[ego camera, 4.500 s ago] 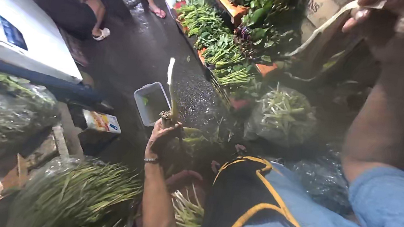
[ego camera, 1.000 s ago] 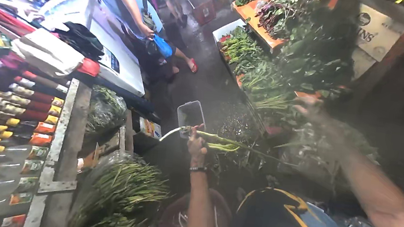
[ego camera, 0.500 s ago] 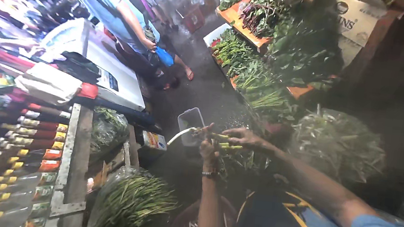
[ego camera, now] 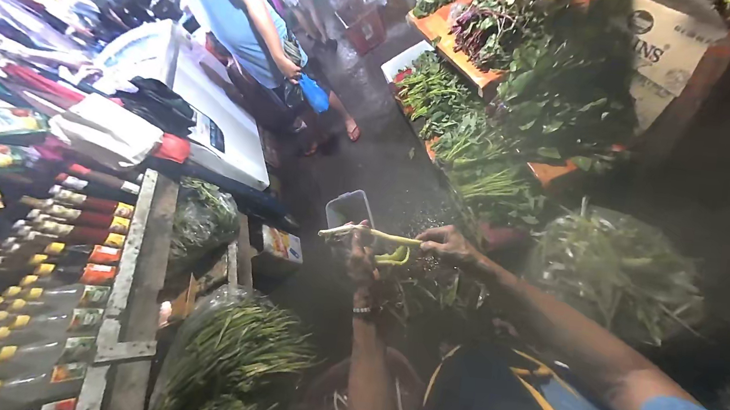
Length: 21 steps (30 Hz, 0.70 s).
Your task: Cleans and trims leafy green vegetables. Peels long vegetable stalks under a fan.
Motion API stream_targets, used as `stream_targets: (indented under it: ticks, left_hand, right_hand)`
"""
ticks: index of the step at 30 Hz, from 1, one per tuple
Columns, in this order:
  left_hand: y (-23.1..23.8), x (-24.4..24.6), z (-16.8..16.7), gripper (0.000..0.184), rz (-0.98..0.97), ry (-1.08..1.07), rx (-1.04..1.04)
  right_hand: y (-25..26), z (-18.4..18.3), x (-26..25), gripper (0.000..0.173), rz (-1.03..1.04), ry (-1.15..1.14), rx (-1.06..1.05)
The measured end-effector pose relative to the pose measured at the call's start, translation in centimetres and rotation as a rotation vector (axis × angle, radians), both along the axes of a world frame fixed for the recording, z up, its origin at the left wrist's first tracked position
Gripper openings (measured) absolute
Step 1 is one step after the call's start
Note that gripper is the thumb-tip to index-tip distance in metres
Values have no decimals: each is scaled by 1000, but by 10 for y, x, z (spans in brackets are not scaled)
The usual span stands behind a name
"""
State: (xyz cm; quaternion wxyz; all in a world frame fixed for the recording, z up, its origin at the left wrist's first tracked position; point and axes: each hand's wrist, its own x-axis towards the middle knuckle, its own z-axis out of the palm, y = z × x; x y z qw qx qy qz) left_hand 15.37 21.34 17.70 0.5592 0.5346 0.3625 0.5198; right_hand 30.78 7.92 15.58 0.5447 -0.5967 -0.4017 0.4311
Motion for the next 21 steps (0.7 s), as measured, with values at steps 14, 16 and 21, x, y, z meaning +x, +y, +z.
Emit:
stream_targets:
  ticks: [14, 16, 21]
  left_hand:
    - [-41, 33, -4, 22, -202, -72, 44]
    - [-37, 33, -6, 20, -252, -115, 44]
    - [-30, 29, 4, 10, -272, -76, -8]
  right_hand:
    - [28, 19, -2, 24, -70, -455, 257]
    - [26, 30, -2, 23, -98, -469, 284]
    - [23, 37, -3, 21, -188, -447, 292]
